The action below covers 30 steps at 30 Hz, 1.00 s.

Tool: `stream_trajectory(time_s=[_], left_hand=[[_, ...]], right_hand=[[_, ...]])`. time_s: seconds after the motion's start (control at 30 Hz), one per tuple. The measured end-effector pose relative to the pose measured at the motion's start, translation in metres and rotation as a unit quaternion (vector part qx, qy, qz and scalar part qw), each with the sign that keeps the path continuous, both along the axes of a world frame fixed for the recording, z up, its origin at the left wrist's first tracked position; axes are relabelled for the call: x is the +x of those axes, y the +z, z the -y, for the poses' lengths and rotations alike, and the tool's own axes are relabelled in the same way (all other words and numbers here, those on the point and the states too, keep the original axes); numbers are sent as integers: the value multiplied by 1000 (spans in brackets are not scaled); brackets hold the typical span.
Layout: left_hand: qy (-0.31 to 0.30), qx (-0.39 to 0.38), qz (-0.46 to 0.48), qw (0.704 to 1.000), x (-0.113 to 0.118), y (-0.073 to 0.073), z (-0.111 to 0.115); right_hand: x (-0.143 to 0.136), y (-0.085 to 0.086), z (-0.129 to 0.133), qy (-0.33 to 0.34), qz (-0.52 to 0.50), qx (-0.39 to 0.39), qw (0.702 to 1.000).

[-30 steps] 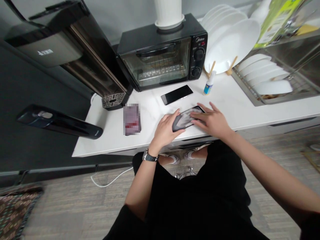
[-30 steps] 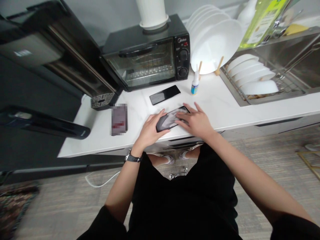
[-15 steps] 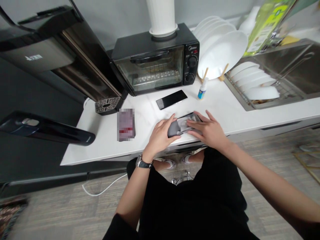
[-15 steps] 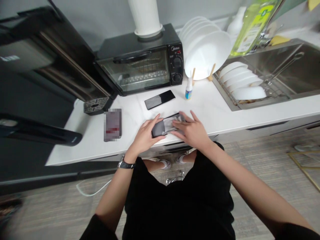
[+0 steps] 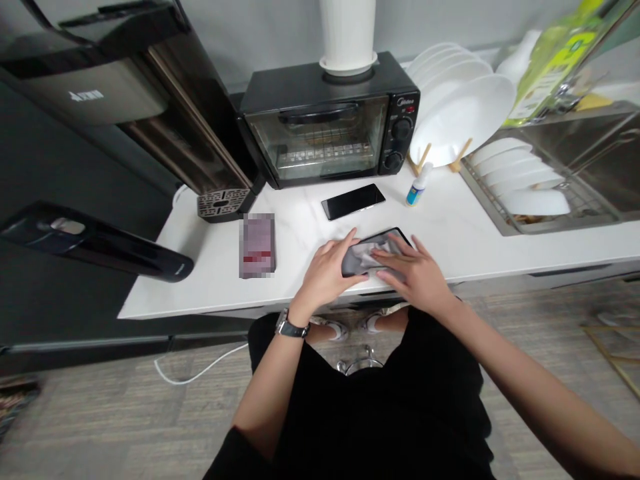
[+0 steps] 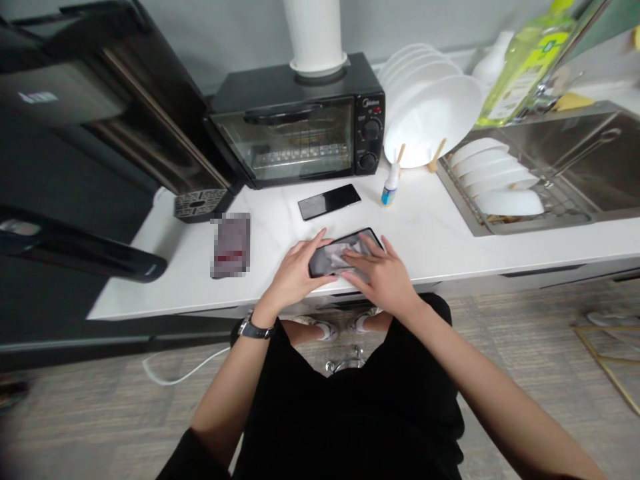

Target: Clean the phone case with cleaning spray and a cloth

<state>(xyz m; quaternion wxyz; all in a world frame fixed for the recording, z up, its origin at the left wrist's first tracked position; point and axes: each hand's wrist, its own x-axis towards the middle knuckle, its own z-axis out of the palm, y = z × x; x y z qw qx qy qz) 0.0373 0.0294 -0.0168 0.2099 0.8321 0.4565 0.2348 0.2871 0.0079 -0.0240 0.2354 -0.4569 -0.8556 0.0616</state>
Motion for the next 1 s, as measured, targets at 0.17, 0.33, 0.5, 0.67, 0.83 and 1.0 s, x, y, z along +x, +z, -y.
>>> stream_trajectory(time_s=[0.17, 0.33, 0.5, 0.67, 0.83, 1.0], left_hand=[[-15, 14, -1, 1000, 2, -2, -3], [-7, 14, -17, 1000, -3, -5, -1], [13, 12, -14, 1000, -2, -1, 4], [6, 12, -1, 1000, 2, 1, 2], [-2, 7, -5, 1000, 0, -3, -1], [19, 17, -6, 1000, -3, -4, 4]], right_hand=[[5, -5, -15, -112, 27, 62, 991], [-71, -3, 12, 30, -6, 23, 999], [-33, 2, 17, 24, 7, -7, 1000], [9, -3, -5, -119, 43, 58, 990], [-62, -7, 10, -42, -1, 29, 999], [-59, -3, 22, 36, -23, -18, 999]])
